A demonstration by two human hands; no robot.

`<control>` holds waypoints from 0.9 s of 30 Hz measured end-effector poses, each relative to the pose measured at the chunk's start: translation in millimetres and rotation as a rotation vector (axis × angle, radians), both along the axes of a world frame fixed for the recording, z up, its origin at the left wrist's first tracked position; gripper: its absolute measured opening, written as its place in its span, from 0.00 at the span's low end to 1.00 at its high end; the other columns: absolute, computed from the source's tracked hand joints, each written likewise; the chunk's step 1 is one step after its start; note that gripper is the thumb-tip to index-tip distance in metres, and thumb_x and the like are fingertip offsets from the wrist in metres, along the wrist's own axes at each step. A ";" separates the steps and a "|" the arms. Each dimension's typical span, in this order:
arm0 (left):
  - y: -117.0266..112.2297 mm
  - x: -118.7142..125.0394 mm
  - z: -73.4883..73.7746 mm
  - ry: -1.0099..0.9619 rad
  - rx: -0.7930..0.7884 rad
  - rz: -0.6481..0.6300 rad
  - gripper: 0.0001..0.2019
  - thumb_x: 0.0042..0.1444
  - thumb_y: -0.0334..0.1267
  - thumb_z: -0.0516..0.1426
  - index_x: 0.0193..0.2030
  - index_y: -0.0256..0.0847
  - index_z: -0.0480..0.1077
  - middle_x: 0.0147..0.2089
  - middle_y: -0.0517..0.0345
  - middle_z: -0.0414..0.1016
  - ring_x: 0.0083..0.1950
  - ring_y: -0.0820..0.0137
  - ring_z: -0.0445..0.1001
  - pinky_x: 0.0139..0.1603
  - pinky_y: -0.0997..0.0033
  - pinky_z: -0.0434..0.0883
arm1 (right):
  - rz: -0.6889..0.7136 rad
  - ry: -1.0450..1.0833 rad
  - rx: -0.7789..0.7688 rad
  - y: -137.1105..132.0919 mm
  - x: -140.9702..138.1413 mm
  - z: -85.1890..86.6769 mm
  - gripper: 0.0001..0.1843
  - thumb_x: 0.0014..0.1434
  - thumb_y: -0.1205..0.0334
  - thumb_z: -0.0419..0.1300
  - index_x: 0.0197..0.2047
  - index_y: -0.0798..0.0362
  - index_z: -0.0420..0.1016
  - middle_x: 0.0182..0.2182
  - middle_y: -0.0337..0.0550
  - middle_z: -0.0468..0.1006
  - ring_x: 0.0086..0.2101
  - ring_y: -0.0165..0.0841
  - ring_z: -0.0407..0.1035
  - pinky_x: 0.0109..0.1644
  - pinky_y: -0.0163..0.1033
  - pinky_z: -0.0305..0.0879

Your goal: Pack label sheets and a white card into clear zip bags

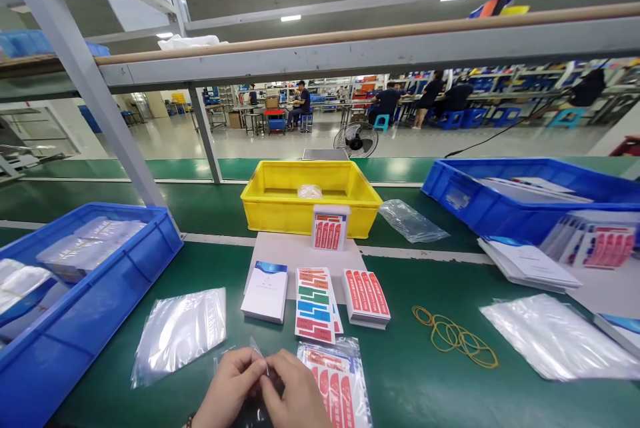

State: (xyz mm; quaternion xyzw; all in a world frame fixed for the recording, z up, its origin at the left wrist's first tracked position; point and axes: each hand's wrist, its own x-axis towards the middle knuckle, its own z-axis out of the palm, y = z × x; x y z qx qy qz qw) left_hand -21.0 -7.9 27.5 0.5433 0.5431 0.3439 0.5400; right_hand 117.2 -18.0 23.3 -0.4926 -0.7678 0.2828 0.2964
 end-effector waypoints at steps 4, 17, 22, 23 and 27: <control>-2.2 0.9 0.8 0.072 0.045 -0.063 0.17 0.50 0.49 0.50 0.17 0.42 0.56 0.18 0.65 0.56 0.23 0.73 0.55 0.26 0.72 0.53 | -0.009 -0.047 0.006 3.2 3.2 -5.3 0.16 0.58 0.66 0.45 0.21 0.53 0.64 0.21 0.40 0.69 0.23 0.29 0.65 0.26 0.32 0.57; 8.6 4.3 -4.1 0.115 -0.040 0.029 0.13 0.48 0.41 0.47 0.16 0.44 0.52 0.15 0.69 0.48 0.18 0.76 0.48 0.20 0.74 0.49 | -0.017 -0.222 0.707 8.1 13.2 -4.7 0.13 0.63 0.62 0.46 0.45 0.57 0.67 0.32 0.49 0.73 0.30 0.36 0.66 0.32 0.39 0.61; 11.6 -15.0 20.1 0.251 0.331 -0.034 0.10 0.55 0.39 0.48 0.26 0.40 0.64 0.28 0.57 0.67 0.32 0.69 0.64 0.36 0.69 0.61 | 0.098 -0.144 0.495 11.3 17.0 -7.0 0.14 0.60 0.72 0.42 0.34 0.54 0.68 0.24 0.43 0.70 0.26 0.33 0.64 0.27 0.35 0.59; 11.3 -19.4 25.8 0.322 0.482 -0.155 0.07 0.55 0.36 0.49 0.31 0.39 0.67 0.33 0.55 0.70 0.38 0.67 0.65 0.43 0.66 0.61 | 0.128 -0.113 0.429 12.4 18.9 -4.8 0.14 0.60 0.72 0.42 0.33 0.54 0.67 0.25 0.43 0.71 0.26 0.32 0.65 0.28 0.34 0.60; 11.2 -37.5 40.8 0.575 0.573 -0.469 0.01 0.50 0.32 0.56 0.29 0.39 0.68 0.31 0.55 0.71 0.40 0.65 0.65 0.44 0.66 0.60 | 0.228 -0.114 0.094 15.1 27.5 17.7 0.07 0.57 0.69 0.50 0.29 0.53 0.66 0.25 0.39 0.71 0.26 0.30 0.65 0.28 0.32 0.59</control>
